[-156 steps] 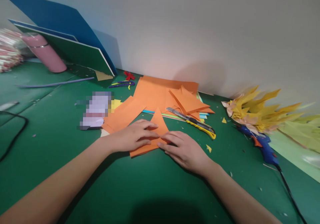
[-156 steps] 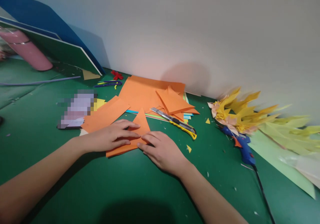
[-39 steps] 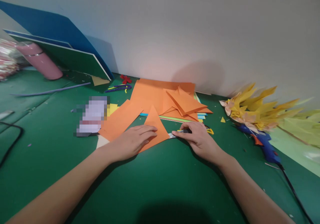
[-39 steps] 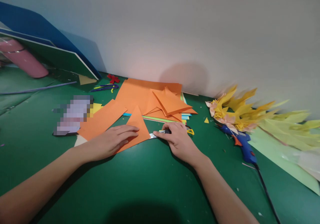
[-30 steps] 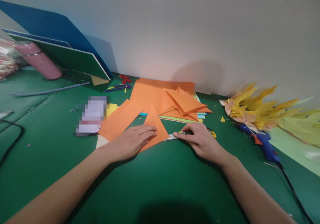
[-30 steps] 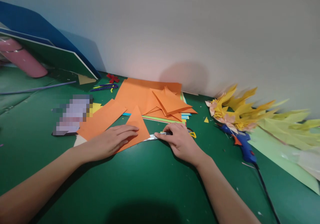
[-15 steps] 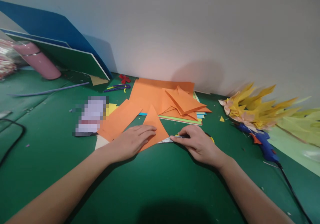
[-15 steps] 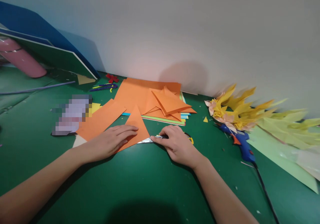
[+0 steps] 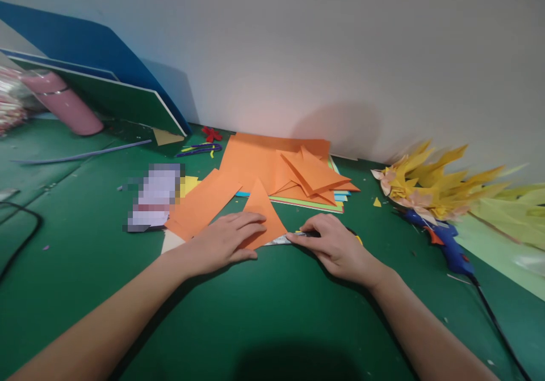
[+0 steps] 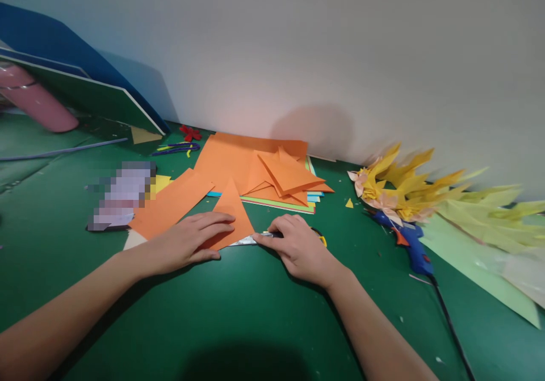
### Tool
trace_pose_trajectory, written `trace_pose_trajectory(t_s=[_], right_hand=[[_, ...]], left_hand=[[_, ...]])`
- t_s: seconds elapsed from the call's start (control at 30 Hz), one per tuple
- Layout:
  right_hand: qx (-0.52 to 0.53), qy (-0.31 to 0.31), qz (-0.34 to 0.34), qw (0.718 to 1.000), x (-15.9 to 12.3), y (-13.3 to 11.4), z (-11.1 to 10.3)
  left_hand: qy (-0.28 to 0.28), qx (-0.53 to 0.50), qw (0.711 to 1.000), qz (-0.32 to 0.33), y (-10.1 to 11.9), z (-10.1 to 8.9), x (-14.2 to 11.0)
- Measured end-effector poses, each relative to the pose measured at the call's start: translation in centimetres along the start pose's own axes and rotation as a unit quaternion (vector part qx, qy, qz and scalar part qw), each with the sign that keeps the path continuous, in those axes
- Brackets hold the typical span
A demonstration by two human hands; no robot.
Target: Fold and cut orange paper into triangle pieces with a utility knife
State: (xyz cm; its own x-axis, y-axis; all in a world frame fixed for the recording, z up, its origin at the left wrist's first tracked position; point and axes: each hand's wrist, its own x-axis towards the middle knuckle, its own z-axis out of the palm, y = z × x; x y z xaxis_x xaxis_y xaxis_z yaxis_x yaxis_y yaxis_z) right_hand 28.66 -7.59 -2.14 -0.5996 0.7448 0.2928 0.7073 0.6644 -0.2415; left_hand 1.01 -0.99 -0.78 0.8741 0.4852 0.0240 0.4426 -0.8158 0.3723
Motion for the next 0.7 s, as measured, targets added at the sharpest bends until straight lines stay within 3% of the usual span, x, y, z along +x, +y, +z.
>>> trace_pose_trajectory(t_s=[0.7], right_hand=[[-0.026,-0.019,-0.021,0.999,0.6,-1.4,-0.1]], left_hand=[[0.004,-0.002,1.0,0.002,0.1,0.1,0.0]])
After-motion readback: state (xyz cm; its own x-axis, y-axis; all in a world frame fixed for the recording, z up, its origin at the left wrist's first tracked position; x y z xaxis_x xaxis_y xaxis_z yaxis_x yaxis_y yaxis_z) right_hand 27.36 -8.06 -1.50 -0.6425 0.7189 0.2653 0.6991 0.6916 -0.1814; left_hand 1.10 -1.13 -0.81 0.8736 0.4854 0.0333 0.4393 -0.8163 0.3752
